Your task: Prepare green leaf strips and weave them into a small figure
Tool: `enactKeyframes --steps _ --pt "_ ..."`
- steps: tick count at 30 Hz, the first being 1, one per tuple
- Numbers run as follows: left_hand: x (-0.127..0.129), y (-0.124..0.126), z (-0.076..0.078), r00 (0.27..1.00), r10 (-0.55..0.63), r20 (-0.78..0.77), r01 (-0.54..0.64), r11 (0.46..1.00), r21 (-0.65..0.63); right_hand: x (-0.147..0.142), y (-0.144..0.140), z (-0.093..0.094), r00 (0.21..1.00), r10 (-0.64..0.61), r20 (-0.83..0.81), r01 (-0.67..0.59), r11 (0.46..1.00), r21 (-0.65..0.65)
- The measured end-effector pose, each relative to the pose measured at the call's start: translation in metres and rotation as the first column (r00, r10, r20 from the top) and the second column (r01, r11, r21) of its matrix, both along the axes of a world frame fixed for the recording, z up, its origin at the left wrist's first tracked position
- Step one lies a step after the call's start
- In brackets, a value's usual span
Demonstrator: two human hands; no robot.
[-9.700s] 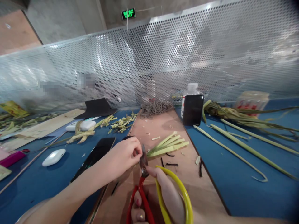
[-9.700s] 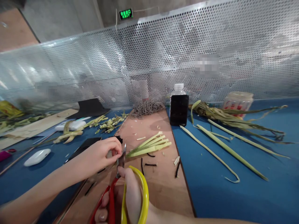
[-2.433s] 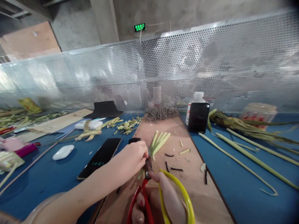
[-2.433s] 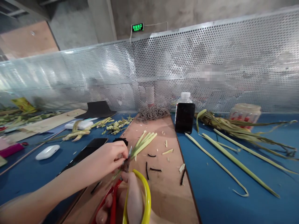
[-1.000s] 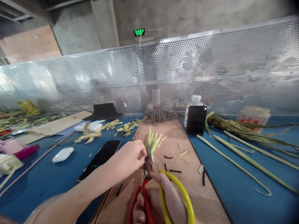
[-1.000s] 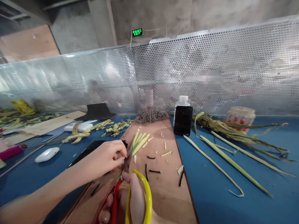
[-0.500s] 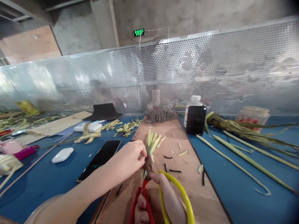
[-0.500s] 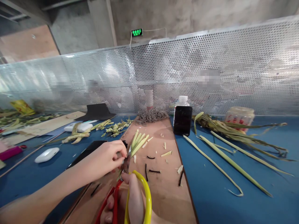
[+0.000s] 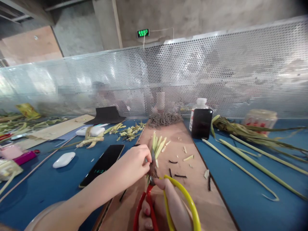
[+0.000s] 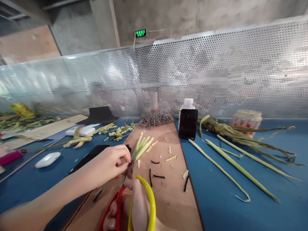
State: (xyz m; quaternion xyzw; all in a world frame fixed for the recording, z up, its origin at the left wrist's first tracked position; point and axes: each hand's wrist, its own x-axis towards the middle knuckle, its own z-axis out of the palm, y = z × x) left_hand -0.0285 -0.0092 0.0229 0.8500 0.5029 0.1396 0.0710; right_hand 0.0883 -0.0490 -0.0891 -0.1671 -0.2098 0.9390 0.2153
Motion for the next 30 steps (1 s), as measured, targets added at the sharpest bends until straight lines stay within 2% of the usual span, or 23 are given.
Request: enactKeyframes --steps 7,10,15,22,26,30 --pt "0.002 -0.003 0.002 1.0 0.011 0.005 -0.011 1.0 -0.007 -0.002 0.0 -0.002 0.999 -0.034 0.023 0.034 0.999 0.008" --pt "0.003 -0.002 0.002 1.0 0.01 0.0 -0.01 1.0 -0.005 -0.002 -0.002 0.005 0.998 -0.054 0.013 0.054 0.998 0.017" --pt "0.001 -0.002 0.002 1.0 0.005 0.013 -0.005 1.0 0.013 -0.001 -0.004 0.025 0.993 -0.007 0.115 0.012 0.999 -0.043" --pt "0.0 -0.003 0.001 0.999 0.004 0.036 -0.004 1.0 0.004 0.002 -0.004 0.025 0.995 -0.008 0.095 0.012 0.999 -0.041" --pt "0.0 -0.003 0.002 0.998 0.009 0.055 -0.01 1.0 0.017 0.003 -0.005 0.032 0.998 -0.014 0.067 0.016 0.999 -0.037" --pt "0.0 -0.003 0.002 0.999 0.005 0.049 -0.007 1.0 0.026 0.001 -0.006 0.035 0.99 -0.023 0.141 0.026 0.999 -0.02"
